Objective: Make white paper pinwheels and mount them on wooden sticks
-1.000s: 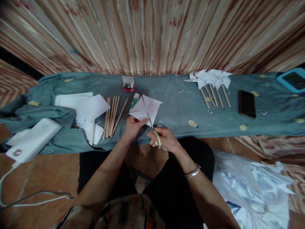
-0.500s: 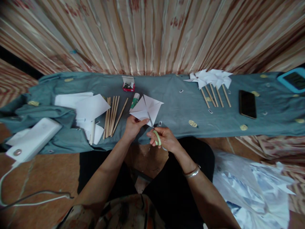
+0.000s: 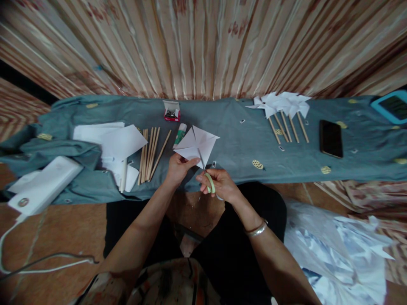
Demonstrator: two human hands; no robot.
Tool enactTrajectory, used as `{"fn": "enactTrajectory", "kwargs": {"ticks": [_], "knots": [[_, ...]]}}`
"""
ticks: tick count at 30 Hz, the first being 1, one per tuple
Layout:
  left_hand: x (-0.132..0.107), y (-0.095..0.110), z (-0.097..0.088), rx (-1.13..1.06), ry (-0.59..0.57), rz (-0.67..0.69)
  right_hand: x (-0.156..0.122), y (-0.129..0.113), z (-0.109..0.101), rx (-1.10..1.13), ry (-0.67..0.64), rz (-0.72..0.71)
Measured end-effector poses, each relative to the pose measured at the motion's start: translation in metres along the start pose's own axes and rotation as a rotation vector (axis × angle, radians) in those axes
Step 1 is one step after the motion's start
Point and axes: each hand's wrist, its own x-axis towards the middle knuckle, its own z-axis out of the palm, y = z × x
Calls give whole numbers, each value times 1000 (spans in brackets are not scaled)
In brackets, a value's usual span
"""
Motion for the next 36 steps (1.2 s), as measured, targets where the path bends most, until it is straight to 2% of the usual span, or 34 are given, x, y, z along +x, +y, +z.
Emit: {"fn": "enactTrajectory", "kwargs": {"ticks": [21,36], "knots": [[-1,2,1,44,52,8,0,0,1,4,15,-2],[0,1,1,43,43,24,1,0,4,30,36,6]]}}
